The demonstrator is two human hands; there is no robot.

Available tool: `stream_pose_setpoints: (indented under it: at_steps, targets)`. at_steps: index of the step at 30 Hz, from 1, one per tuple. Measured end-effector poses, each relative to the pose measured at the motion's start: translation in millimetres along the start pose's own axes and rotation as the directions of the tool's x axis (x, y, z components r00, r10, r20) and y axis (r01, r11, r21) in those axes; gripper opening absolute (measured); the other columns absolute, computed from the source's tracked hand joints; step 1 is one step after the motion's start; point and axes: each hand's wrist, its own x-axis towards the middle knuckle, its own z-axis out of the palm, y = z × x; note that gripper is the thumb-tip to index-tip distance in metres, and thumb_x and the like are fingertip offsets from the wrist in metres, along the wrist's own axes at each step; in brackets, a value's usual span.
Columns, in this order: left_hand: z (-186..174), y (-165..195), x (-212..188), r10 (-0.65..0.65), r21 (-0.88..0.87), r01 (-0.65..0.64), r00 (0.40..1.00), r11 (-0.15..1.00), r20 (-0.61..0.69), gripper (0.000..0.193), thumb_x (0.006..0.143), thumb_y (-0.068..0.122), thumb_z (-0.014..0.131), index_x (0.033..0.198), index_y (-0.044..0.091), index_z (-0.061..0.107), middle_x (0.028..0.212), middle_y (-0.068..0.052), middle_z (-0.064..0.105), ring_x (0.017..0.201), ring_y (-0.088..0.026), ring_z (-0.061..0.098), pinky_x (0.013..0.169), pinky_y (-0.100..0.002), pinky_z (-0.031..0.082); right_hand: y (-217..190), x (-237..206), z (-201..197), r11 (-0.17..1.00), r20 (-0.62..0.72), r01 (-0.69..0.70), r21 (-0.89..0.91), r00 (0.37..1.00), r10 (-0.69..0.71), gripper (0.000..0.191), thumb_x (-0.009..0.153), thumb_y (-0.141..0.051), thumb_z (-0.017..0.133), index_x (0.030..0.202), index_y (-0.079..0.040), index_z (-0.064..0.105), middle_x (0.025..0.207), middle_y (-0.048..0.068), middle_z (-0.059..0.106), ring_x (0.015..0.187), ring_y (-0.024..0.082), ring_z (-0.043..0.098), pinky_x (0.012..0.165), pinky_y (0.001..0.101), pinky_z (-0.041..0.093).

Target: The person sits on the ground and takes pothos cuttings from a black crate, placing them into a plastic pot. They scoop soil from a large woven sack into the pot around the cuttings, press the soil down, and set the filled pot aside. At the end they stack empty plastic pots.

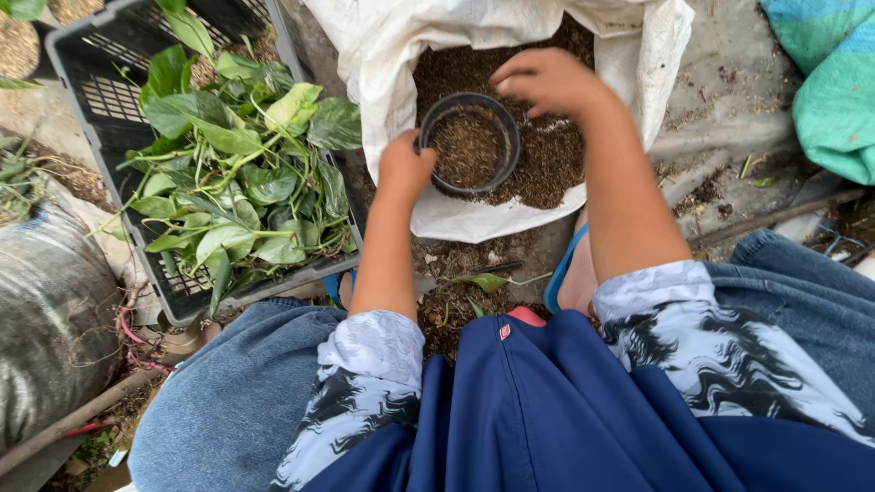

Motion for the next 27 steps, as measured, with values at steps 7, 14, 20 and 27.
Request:
stream_pose_setpoints:
  at_steps: [7,14,20,27]
  targets:
    - [-27.6,7.8,3.3,-0.173,-0.305,0.188,0.982,0.934,0.076,0.047,0.083,0.011,0.06,0.128,-0.003,0.064,0.089,-0.013,0.077,0.064,-0.019,0.075,0.054,-0.031,0.063,99.7,-21.6,43.1,0.925,-0.441,0.006,-0.379,0.878,-0.186,0.073,0.095,-0.052,0.071,0.15,-0.01,0.05,0.157,0.026,0.039,0.145,0.043,0.035,0.119,0.0561,0.031]
    - [-36.0,11.5,5.3,-0.195,-0.443,0.227,0.974,0.867,0.118,0.048,0.084,0.01,0.06,0.13,-0.003,0.065,0.094,-0.01,0.077,0.065,-0.013,0.074,0.055,-0.028,0.064,112.0,-15.6,147.0,0.964,-0.525,0.061,-0.258,0.829,-0.193,0.088,0.082,-0.054,0.072,0.151,-0.01,0.042,0.161,0.03,0.027,0.148,0.047,0.025,0.12,0.0521,0.025]
    - [-35.2,12.3,4.2,-0.189,-0.45,0.232,0.972,0.862,0.139,0.052,0.086,0.009,0.06,0.136,-0.003,0.058,0.095,-0.011,0.077,0.067,-0.013,0.074,0.055,-0.028,0.063,76.2,18.9,175.4,0.73,-0.146,0.251,-0.636,0.889,-0.433,0.067,0.08,-0.054,0.078,0.132,-0.015,0.066,0.14,0.021,0.056,0.132,0.043,0.045,0.113,0.0575,0.03]
    - [-30.6,1.4,3.2,-0.196,-0.375,0.258,0.961,0.89,0.195,0.05,0.085,0.009,0.061,0.134,-0.005,0.061,0.09,-0.009,0.076,0.063,-0.013,0.072,0.054,-0.028,0.062,97.9,14.2,123.2,0.96,-0.43,-0.02,-0.278,0.897,-0.105,0.055,0.078,-0.023,0.086,0.127,-0.015,0.062,0.124,0.011,0.069,0.112,0.026,0.066,0.101,0.0387,0.054]
